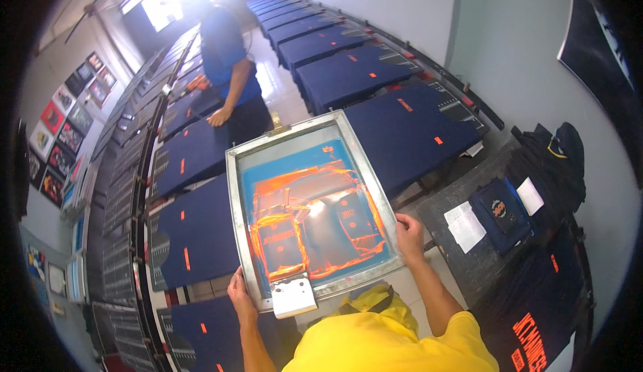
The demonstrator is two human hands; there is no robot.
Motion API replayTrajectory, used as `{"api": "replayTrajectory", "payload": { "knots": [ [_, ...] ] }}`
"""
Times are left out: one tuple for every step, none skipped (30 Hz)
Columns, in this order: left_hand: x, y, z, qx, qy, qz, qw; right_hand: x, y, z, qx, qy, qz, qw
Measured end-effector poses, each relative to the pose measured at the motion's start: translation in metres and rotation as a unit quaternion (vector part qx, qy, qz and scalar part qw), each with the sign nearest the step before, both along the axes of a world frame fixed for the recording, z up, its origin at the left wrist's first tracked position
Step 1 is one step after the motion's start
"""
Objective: The person performs screen printing on garments by lowering a screen frame onto fabric, applying ink with a squeegee, and lifting the frame to reveal the design.
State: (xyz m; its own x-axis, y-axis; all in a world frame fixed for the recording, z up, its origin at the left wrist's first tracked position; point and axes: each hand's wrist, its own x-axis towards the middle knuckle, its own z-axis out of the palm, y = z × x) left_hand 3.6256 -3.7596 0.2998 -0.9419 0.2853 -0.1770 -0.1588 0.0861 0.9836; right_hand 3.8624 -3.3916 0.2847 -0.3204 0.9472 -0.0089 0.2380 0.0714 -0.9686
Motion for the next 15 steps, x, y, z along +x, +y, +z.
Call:
{"api": "replayTrajectory", "payload": {
  "knots": [
    [-0.012, 0.015, 0.003, 0.006, -0.006, -0.015, 1.0, 0.001, 0.002, -0.003, -0.006, -0.001, -0.014, 1.0],
    [-0.024, 0.019, 0.007, 0.015, -0.012, -0.032, 0.999, 0.0, -0.006, -0.005, -0.017, 0.002, -0.037, 0.999],
    [-0.035, 0.023, 0.012, 0.008, -0.006, -0.048, 0.999, 0.002, -0.012, -0.008, -0.013, 0.008, -0.048, 0.999],
    [-0.047, 0.027, 0.014, 0.002, 0.001, -0.063, 0.998, 0.002, -0.018, -0.011, -0.015, 0.017, -0.065, 0.998],
    [-0.055, 0.032, 0.019, -0.011, 0.0, -0.068, 0.998, 0.0, -0.015, -0.013, -0.032, 0.03, -0.079, 0.996],
    [-0.062, 0.034, 0.023, -0.024, -0.001, -0.074, 0.997, -0.002, -0.019, -0.017, -0.041, 0.034, -0.082, 0.995],
    [-0.074, 0.056, 0.019, -0.018, -0.002, -0.083, 0.996, -0.004, -0.005, -0.017, -0.038, 0.048, -0.096, 0.994],
    [-0.087, 0.081, 0.013, 0.005, 0.008, -0.114, 0.993, -0.005, 0.012, -0.018, -0.04, 0.064, -0.119, 0.99],
    [-0.1, 0.107, 0.008, 0.003, 0.042, -0.115, 0.992, -0.009, 0.025, -0.018, -0.047, 0.084, -0.141, 0.985],
    [-0.112, 0.125, 0.005, 0.0, 0.048, -0.133, 0.99, -0.011, 0.034, -0.018, -0.037, 0.067, -0.147, 0.986],
    [-0.124, 0.148, 0.002, -0.01, 0.048, -0.152, 0.987, -0.011, 0.047, -0.016, -0.031, 0.056, -0.161, 0.985],
    [-0.136, 0.172, -0.001, -0.018, 0.049, -0.168, 0.984, -0.012, 0.06, -0.013, -0.034, 0.049, -0.176, 0.982],
    [-0.15, 0.198, -0.005, -0.034, 0.089, -0.183, 0.979, -0.013, 0.07, -0.011, -0.031, 0.051, -0.188, 0.98],
    [-0.159, 0.221, -0.009, -0.039, 0.084, -0.189, 0.978, -0.012, 0.079, -0.01, -0.042, 0.066, -0.199, 0.977],
    [-0.162, 0.238, -0.012, -0.057, 0.071, -0.189, 0.978, -0.007, 0.084, -0.006, -0.051, 0.079, -0.208, 0.974]
  ]
}}
